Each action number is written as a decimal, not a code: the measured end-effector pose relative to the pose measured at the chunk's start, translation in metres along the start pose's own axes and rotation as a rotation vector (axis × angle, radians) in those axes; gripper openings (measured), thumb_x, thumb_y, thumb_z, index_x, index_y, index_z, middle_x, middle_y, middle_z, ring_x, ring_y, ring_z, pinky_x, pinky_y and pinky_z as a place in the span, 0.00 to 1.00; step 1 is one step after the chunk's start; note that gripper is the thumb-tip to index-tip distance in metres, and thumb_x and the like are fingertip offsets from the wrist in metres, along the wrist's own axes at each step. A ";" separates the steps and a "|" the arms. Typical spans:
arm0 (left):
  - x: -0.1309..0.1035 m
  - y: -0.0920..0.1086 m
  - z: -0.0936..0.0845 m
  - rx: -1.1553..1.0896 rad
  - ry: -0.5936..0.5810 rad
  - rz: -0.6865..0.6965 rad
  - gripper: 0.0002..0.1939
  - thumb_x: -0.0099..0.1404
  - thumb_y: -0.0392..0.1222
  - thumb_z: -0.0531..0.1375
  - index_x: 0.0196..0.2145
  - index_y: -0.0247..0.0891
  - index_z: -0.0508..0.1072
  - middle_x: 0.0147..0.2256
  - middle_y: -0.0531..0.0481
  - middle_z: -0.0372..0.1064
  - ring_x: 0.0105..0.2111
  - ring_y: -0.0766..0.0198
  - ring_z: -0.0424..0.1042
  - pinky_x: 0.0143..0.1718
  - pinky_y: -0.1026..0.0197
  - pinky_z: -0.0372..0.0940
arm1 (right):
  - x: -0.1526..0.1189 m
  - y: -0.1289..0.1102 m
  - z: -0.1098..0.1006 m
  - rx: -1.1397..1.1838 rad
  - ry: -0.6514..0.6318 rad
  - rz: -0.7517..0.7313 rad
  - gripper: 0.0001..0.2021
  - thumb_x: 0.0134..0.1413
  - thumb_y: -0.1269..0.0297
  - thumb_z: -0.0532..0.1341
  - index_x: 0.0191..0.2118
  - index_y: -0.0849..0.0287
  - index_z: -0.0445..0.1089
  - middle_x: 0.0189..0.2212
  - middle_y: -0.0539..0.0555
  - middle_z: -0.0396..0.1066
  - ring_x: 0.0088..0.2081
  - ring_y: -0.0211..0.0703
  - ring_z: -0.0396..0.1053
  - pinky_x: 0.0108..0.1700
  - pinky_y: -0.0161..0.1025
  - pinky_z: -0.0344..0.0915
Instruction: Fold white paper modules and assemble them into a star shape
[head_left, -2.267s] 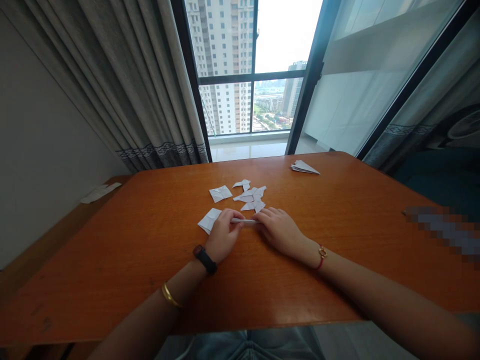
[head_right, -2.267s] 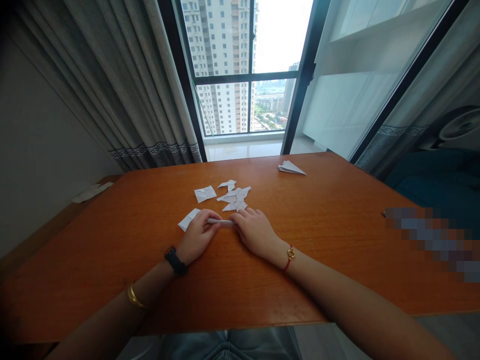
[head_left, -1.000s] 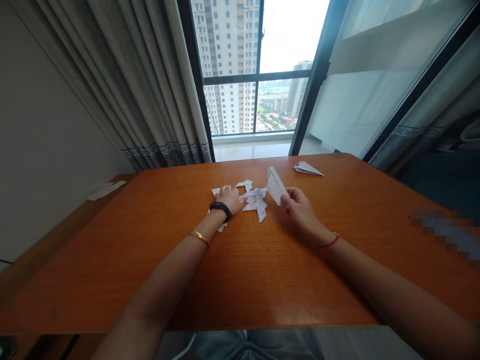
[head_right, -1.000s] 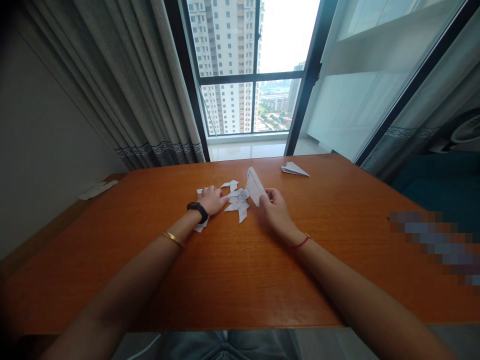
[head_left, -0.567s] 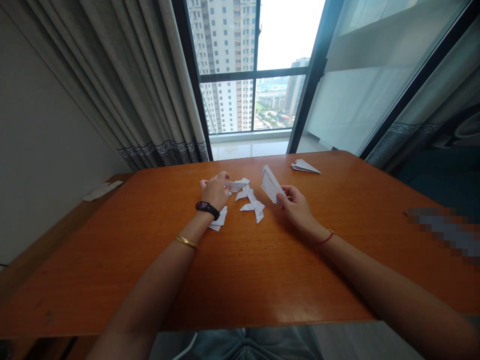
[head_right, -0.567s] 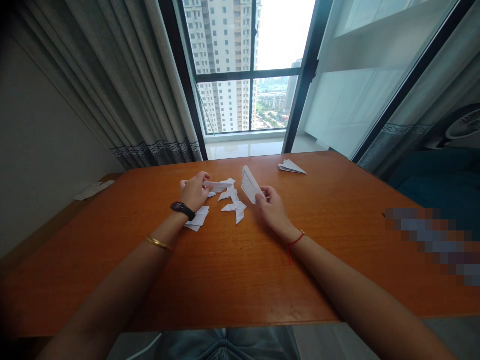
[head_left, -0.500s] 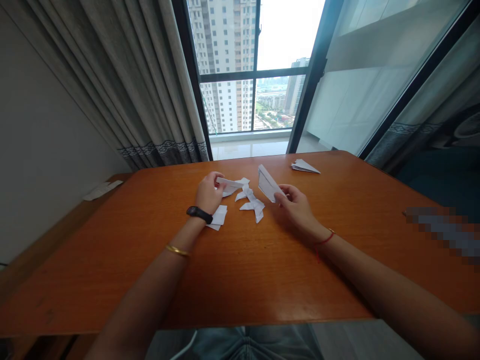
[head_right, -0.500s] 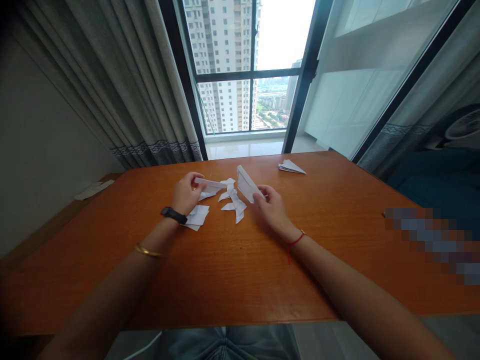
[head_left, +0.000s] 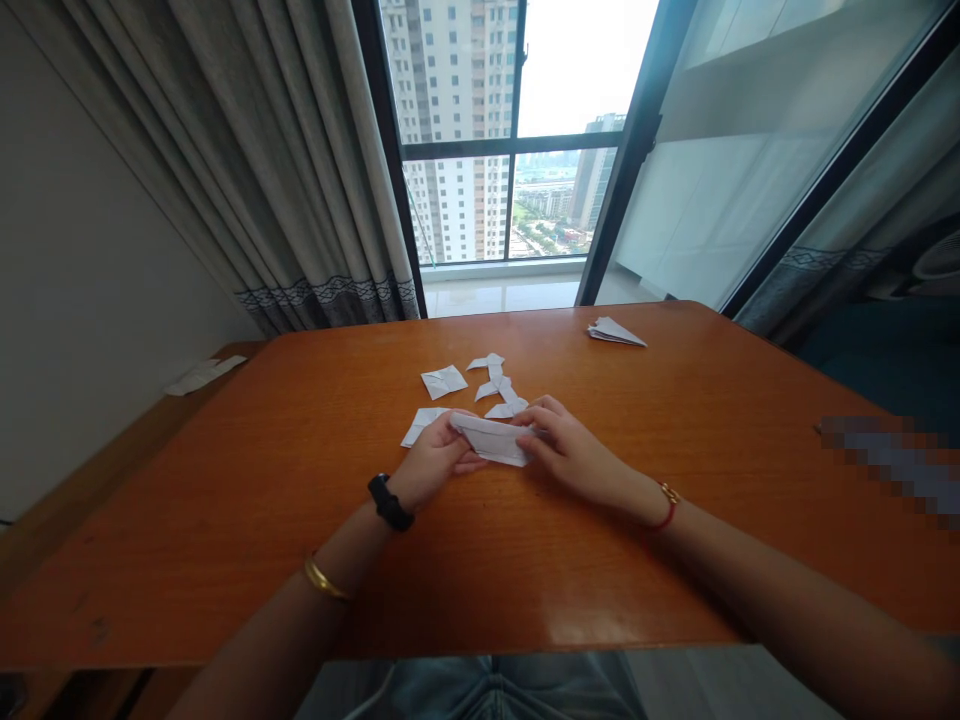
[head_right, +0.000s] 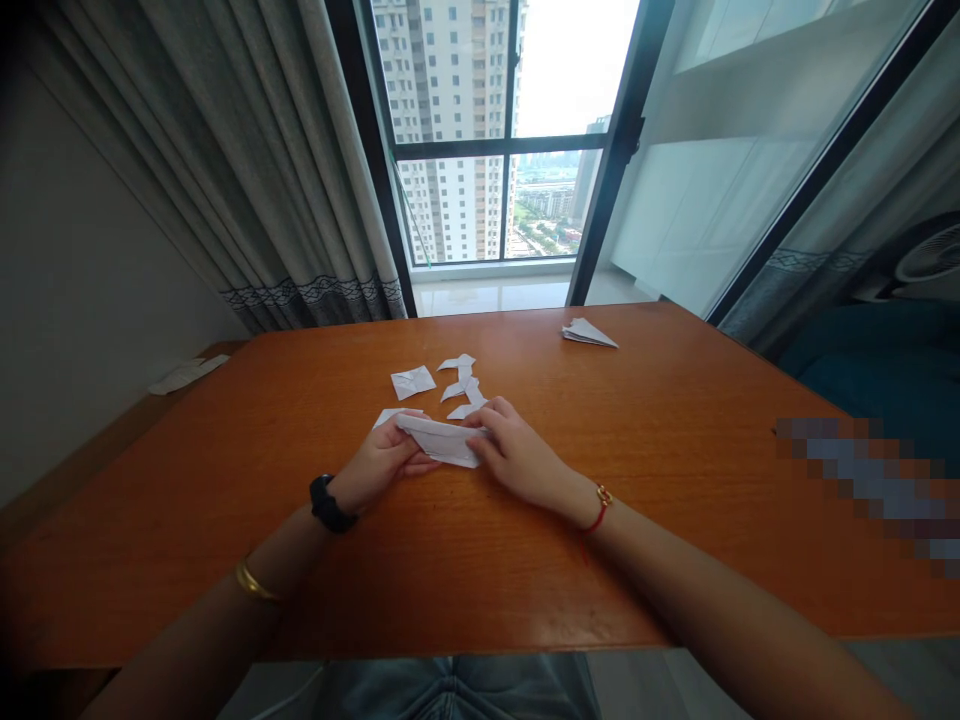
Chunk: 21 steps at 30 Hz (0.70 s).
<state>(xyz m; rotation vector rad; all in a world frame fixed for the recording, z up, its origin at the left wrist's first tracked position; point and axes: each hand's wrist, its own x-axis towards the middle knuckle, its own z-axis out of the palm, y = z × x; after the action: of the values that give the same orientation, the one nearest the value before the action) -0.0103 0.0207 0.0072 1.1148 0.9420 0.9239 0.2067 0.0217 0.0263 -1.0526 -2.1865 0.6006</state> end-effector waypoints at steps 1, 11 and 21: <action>0.000 0.000 0.000 0.045 -0.002 0.033 0.20 0.57 0.49 0.64 0.44 0.39 0.65 0.46 0.45 0.72 0.43 0.58 0.74 0.43 0.57 0.70 | 0.000 0.001 0.000 -0.007 -0.007 -0.008 0.07 0.60 0.70 0.54 0.42 0.59 0.67 0.40 0.56 0.66 0.42 0.43 0.65 0.47 0.41 0.63; -0.014 0.009 -0.002 0.875 0.077 0.567 0.21 0.66 0.51 0.52 0.53 0.38 0.64 0.53 0.43 0.66 0.53 0.57 0.65 0.56 0.56 0.58 | -0.008 -0.002 0.009 -0.338 -0.143 -0.057 0.14 0.59 0.74 0.52 0.49 0.59 0.65 0.42 0.56 0.68 0.39 0.43 0.68 0.42 0.37 0.63; -0.008 0.007 0.004 1.438 -0.046 0.385 0.12 0.69 0.47 0.52 0.40 0.39 0.70 0.38 0.48 0.72 0.38 0.58 0.70 0.40 0.58 0.62 | -0.007 -0.005 0.002 -0.475 -0.253 0.050 0.07 0.60 0.65 0.56 0.41 0.59 0.69 0.37 0.55 0.73 0.37 0.43 0.70 0.37 0.36 0.58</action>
<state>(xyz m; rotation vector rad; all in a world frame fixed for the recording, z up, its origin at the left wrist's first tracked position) -0.0106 0.0134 0.0159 2.5712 1.3983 0.3892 0.2058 0.0130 0.0256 -1.3332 -2.6081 0.2447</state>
